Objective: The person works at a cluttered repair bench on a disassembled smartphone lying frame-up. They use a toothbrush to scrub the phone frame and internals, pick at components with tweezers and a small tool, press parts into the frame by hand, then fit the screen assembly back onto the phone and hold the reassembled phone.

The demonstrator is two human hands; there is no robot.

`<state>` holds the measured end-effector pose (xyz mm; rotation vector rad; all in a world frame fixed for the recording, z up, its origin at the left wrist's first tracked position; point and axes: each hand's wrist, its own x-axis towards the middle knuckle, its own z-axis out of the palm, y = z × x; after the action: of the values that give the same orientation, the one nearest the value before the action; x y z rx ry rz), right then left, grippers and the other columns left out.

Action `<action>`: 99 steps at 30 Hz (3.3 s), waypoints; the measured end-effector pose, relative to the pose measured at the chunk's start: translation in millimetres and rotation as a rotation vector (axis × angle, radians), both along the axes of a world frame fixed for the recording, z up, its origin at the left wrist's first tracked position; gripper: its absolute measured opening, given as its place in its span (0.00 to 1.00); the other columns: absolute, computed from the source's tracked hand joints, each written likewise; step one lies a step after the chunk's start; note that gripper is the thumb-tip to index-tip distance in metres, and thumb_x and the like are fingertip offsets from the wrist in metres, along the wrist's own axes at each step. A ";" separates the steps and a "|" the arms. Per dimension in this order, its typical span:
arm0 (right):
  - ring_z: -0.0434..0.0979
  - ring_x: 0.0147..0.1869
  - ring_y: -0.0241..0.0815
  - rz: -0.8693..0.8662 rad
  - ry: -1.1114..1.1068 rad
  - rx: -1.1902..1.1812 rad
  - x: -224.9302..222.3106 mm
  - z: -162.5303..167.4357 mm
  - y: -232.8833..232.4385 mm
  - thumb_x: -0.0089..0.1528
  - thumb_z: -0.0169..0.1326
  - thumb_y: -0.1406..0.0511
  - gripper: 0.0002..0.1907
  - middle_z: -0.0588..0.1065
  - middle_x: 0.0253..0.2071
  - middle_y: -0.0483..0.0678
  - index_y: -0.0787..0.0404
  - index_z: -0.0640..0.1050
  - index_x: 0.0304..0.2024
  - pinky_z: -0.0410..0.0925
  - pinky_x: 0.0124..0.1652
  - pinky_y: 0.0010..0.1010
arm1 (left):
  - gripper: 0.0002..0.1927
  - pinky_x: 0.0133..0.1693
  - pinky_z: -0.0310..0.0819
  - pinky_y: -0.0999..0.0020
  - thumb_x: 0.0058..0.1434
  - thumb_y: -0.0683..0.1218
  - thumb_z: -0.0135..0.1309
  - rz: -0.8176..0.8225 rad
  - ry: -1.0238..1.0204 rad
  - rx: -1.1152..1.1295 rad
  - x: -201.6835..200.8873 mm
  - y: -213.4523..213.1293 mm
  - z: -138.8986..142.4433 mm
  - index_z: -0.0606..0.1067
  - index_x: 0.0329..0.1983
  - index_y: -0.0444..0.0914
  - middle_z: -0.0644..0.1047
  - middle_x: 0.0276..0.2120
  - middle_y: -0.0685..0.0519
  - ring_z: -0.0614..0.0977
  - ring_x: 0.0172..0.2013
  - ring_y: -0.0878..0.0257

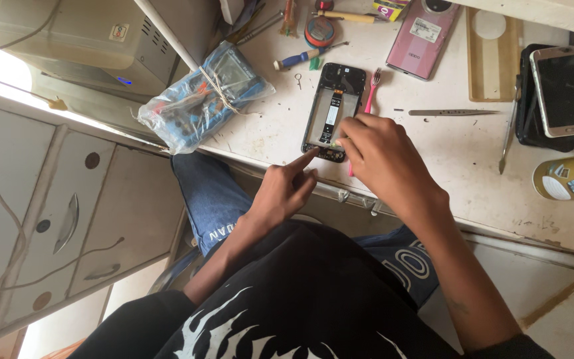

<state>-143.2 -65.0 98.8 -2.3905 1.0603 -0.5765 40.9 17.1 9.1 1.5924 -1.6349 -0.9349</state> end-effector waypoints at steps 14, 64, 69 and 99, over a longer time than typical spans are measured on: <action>0.77 0.34 0.58 -0.011 -0.004 0.008 -0.9 0.0 3.0 0.63 0.58 0.71 0.06 0.75 0.30 0.57 0.69 0.75 0.35 0.69 0.34 0.45 | 0.22 0.18 0.63 0.72 0.68 0.44 0.46 0.071 0.771 0.367 -1.8 -8.5 -1.1 0.74 0.63 0.30 0.68 0.14 0.56 0.69 0.13 0.69; 0.77 0.33 0.61 0.004 0.060 0.022 4.3 10.4 4.8 0.65 0.55 0.73 0.07 0.74 0.30 0.59 0.72 0.74 0.33 0.68 0.32 0.47 | 0.22 0.22 0.61 0.72 0.70 0.47 0.40 0.101 1.180 0.474 0.6 -12.6 -7.7 0.75 0.59 0.30 0.63 0.17 0.58 0.69 0.18 0.67; 0.78 0.33 0.61 0.023 0.113 0.027 6.3 13.8 0.1 0.63 0.55 0.72 0.06 0.74 0.31 0.59 0.71 0.75 0.33 0.69 0.33 0.47 | 0.22 0.22 0.60 0.73 0.67 0.47 0.41 0.237 1.104 0.388 4.8 -9.6 -2.1 0.76 0.55 0.31 0.66 0.18 0.57 0.69 0.18 0.68; 0.78 0.32 0.48 0.250 0.286 0.123 17.3 28.4 -16.6 0.53 0.52 0.80 0.11 0.73 0.33 0.57 0.72 0.78 0.38 0.72 0.33 0.38 | 0.20 0.30 0.73 0.55 0.63 0.47 0.53 0.006 -0.090 -0.020 -3.6 8.7 3.7 0.77 0.58 0.38 0.77 0.20 0.40 0.79 0.20 0.46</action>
<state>-125.9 -81.6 127.2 -2.4920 0.8586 -0.0818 37.3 25.8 12.9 1.6461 -1.6949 -0.8521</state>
